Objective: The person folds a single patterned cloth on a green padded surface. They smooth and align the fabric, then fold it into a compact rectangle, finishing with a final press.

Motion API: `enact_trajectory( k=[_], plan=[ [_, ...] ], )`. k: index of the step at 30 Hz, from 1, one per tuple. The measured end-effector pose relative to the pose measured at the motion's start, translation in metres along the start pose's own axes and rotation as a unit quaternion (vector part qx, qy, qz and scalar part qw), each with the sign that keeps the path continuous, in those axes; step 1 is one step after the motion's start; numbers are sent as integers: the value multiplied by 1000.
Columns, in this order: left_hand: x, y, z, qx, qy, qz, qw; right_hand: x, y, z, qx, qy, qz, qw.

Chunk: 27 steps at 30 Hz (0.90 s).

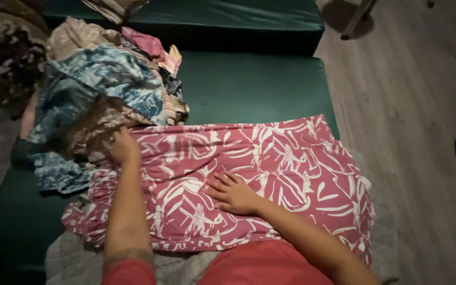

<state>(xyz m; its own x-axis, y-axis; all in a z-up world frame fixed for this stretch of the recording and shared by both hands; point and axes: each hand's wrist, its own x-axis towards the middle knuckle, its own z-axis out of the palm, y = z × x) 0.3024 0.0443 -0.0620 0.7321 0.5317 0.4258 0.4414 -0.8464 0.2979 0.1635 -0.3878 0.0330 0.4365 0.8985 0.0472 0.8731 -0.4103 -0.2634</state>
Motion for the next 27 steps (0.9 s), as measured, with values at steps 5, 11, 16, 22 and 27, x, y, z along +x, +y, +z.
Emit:
enact_trajectory(
  k=[5,11,16,22,27],
  plan=[
    [-21,10,-6,6,-64,50,997,2,2,-5,2,5,4,1000],
    [-82,105,-80,8,-115,109,987,-1,1,-24,-54,-37,98,993],
    [-172,209,-145,-156,-358,273,879,-40,25,-65,-72,-51,301,950],
    [-213,282,-172,-44,-404,477,780,-128,63,-93,-33,-76,572,816],
    [-220,298,-163,-24,-379,462,801,-132,72,-56,-64,-55,574,814]
  ],
)
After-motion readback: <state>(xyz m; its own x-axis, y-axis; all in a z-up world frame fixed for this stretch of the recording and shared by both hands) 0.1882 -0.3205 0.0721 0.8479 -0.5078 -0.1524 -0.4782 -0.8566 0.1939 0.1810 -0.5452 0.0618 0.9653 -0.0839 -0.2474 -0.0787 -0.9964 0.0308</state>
